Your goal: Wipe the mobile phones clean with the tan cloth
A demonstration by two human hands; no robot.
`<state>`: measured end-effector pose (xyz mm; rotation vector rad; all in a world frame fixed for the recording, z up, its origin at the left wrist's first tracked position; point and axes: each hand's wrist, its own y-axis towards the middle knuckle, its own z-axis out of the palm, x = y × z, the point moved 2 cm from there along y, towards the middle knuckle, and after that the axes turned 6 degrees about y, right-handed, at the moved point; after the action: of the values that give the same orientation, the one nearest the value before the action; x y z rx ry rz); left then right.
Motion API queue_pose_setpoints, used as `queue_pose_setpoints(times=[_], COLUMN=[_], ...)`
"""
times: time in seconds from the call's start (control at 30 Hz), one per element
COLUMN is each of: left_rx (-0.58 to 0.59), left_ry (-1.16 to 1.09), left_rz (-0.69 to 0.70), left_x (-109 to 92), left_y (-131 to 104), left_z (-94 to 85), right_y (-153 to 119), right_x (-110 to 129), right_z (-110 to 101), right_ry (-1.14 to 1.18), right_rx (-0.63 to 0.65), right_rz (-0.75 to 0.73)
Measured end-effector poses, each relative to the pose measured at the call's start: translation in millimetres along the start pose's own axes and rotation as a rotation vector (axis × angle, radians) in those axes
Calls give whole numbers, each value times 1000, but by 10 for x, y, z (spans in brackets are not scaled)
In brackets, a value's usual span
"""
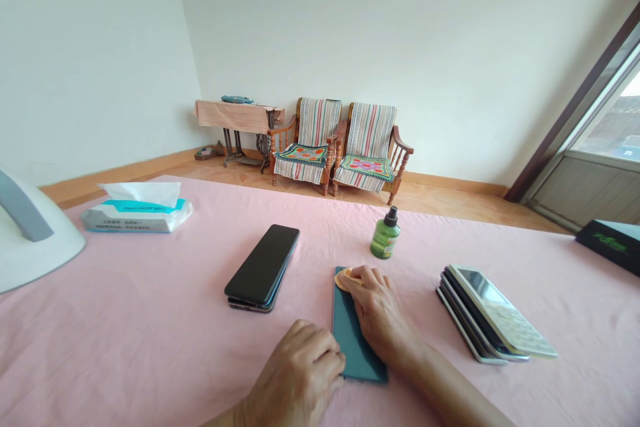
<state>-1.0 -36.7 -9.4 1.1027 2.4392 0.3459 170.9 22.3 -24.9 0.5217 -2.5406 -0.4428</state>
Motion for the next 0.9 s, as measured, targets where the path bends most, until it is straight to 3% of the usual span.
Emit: queue_pose_setpoints(times=[0.2,0.33,0.6,0.9], left_rx=[17,15,-9,-28], left_ry=[-29,-44,-50,-40], left_rz=[3,-5,-2,-11], left_x=[21,21,22,14], left_y=[-6,-17,-4,1], left_z=[6,11,15,6], right_y=[50,56,-58,-351], right_x=[-82,-111,84,231], right_z=[11,46,-49,-85], right_ry=[10,32,24,126], right_rx=[-13,45,145,137], right_rz=[29,-59,-167,-228])
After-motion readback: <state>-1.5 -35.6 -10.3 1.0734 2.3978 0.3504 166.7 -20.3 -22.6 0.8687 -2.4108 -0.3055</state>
